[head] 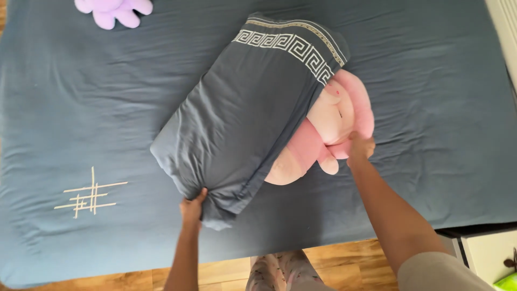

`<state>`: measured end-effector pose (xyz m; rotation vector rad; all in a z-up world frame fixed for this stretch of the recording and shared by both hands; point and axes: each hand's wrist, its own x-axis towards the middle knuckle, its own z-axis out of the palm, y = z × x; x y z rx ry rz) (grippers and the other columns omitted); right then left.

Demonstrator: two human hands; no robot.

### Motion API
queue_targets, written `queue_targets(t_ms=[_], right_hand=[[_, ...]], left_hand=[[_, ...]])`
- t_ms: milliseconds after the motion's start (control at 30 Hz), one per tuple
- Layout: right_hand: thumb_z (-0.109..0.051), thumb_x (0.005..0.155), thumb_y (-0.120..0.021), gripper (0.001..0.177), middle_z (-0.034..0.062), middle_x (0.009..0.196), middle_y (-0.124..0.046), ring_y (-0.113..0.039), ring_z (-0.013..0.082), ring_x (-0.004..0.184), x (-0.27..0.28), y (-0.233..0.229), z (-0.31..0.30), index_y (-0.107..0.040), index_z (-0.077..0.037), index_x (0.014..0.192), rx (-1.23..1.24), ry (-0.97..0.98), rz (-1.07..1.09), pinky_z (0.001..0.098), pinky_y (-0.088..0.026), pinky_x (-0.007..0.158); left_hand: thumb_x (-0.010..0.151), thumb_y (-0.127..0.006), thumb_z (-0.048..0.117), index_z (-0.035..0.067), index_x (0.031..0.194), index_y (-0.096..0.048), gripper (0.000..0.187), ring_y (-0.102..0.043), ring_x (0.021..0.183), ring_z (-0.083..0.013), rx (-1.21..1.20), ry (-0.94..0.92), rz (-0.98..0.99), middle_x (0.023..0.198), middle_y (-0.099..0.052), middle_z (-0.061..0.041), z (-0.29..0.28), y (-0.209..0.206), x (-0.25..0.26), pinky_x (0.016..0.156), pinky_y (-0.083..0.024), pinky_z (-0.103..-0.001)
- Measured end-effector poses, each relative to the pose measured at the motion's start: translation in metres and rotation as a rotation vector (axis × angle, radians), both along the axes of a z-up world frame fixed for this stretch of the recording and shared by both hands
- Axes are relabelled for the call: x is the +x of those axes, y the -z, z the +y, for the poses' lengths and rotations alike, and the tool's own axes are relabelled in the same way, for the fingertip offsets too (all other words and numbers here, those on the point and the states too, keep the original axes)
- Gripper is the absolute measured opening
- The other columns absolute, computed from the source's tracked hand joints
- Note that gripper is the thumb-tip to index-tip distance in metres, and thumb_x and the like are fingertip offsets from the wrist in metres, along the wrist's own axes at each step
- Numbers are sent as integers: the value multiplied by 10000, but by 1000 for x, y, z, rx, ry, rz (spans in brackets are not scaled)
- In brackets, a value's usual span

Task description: Arrange pillows and plush toys on the bed and smooth out the bedsheet.

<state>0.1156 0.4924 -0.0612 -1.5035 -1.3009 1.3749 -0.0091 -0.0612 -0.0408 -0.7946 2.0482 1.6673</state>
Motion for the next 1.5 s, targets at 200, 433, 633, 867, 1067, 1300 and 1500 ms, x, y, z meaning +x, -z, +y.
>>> queue_targets(t_ms=[200,433,633,867,1067,1300,1500], right_hand=[[-2,604,-648,433,132,973,-706,-663,254,878,-31,-102,-2,-656,46,1034,165,81,104,366,-556,795],[6,640,-629,294,120,922,-672,-614,226,847,16,-185,13,-615,15,934,207,49,6,369,-503,763],[-14,686,-664,186,71,858,-706,-642,181,778,11,-173,-9,-666,-8,872,251,-17,-21,324,-524,717],[-4,696,-682,203,88,818,-661,-589,188,765,-65,-259,-99,-638,37,890,274,-262,97,335,-507,704],[101,707,-706,281,48,888,-505,-488,163,873,-103,-327,-133,-561,35,939,868,-441,187,336,-472,802],[38,770,-633,286,86,945,-648,-663,207,860,-190,-377,-188,-607,-4,1052,336,-439,871,364,-586,804],[-173,839,-779,599,110,1090,-618,-584,176,841,-240,-242,-250,-495,-8,1341,-11,-799,488,339,-481,707]], left_hand=[[742,-898,307,-53,1208,-715,616,-707,1077,-326,-350,71,86,1152,-745,-209,-63,-30,-52,962,-521,-403],[718,-946,441,-17,1241,-720,731,-713,989,-347,-819,57,16,1143,-731,-213,-206,-21,-106,843,-561,-439],[951,-797,323,73,1289,-770,421,-737,1008,-319,-841,-97,116,1191,-755,-216,-305,15,-88,883,-591,-416],[717,-844,423,268,1610,-478,977,-358,1426,-434,-1231,576,534,1569,-433,-223,-134,76,-93,1056,-305,-678],[808,-817,409,242,1437,-628,678,-349,1437,-492,-591,838,706,1565,-388,-319,37,22,-104,1186,-259,-546],[785,-844,456,44,1121,-733,543,-700,1110,-374,-185,794,-62,1068,-715,-177,74,80,-31,856,-547,-477],[867,-775,490,21,1481,-336,889,-545,1310,-443,313,317,-626,1442,-454,-283,80,21,10,942,-570,-553]])
